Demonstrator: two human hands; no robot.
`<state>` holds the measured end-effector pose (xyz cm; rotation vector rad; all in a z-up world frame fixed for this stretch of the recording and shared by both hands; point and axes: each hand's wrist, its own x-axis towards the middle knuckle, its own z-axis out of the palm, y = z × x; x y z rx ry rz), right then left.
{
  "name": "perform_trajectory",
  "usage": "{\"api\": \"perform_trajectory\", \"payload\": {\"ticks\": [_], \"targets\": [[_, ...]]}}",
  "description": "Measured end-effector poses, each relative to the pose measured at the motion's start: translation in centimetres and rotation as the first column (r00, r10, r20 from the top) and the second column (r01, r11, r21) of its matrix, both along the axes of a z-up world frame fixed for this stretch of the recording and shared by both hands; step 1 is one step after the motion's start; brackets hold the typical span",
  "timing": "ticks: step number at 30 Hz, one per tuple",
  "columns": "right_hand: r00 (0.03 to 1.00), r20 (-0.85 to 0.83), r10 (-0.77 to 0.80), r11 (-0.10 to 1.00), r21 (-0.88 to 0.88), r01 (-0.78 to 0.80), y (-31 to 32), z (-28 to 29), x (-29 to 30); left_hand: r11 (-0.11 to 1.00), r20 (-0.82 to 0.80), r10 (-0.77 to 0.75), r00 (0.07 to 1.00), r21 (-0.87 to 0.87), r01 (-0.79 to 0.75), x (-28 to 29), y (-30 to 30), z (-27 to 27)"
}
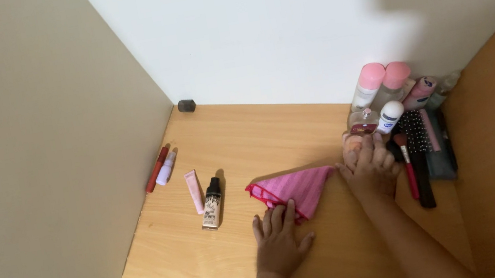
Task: Organizing and cleaning cosmetic bottles and makeup items on a bedroom shelf.
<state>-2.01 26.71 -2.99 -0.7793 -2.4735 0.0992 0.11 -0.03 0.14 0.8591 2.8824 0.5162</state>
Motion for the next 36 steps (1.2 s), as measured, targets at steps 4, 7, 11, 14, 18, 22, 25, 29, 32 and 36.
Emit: {"api": "perform_trajectory", "payload": {"ticks": [4,7,11,14,18,22,25,29,32,36], "targets": [[0.981,0.076,0.179,0.976,0.115,-0.187,-0.6,0.8,0.7,1.000,0.014,0.001,1.000,0.024,-0.001,-0.1,-0.1,-0.1],[0.962,0.168,0.215,0.969,0.088,-0.232,-0.1,0.2,0.5,1.000,0.034,0.006,0.999,0.028,-0.007,-0.1,0.0,-0.1],[0.960,0.144,0.239,0.963,0.092,-0.253,-1.5,1.1,0.5,0.999,-0.037,0.004,0.999,0.040,-0.003,-0.3,0.0,-0.5],[0.932,0.068,0.356,0.922,0.139,-0.362,-5.1,1.3,1.5,0.993,-0.046,0.006,0.999,0.114,-0.001,-0.1,-0.8,-2.1],[0.742,-0.059,0.668,0.740,-0.049,-0.671,-10.7,3.4,2.2,0.943,-0.208,0.146,0.967,0.324,-0.072,-0.2,-2.4,-5.1],[0.582,-0.051,0.811,0.572,-0.135,-0.809,-14.7,3.8,1.1,0.880,-0.315,0.443,0.839,0.329,-0.341,-2.1,-6.7,-2.7],[0.504,-0.155,0.850,0.463,-0.238,-0.854,-17.8,3.1,-0.3,0.706,-0.143,0.680,0.719,0.392,-0.590,-3.3,-9.9,1.6],[0.624,-0.225,0.748,0.342,-0.675,-0.653,-21.2,2.0,-3.1,0.698,0.202,0.653,0.730,0.213,-0.684,-5.2,-11.6,1.8],[0.655,-0.210,0.726,0.309,-0.752,-0.583,-21.5,-0.1,-5.8,0.659,0.262,0.632,0.729,0.313,-0.684,-5.1,-11.4,-0.6],[0.809,-0.127,0.574,0.113,-0.966,-0.232,-20.5,7.7,-5.8,0.589,0.307,0.468,0.829,0.590,-0.551,-2.6,-9.0,-0.6]]}}
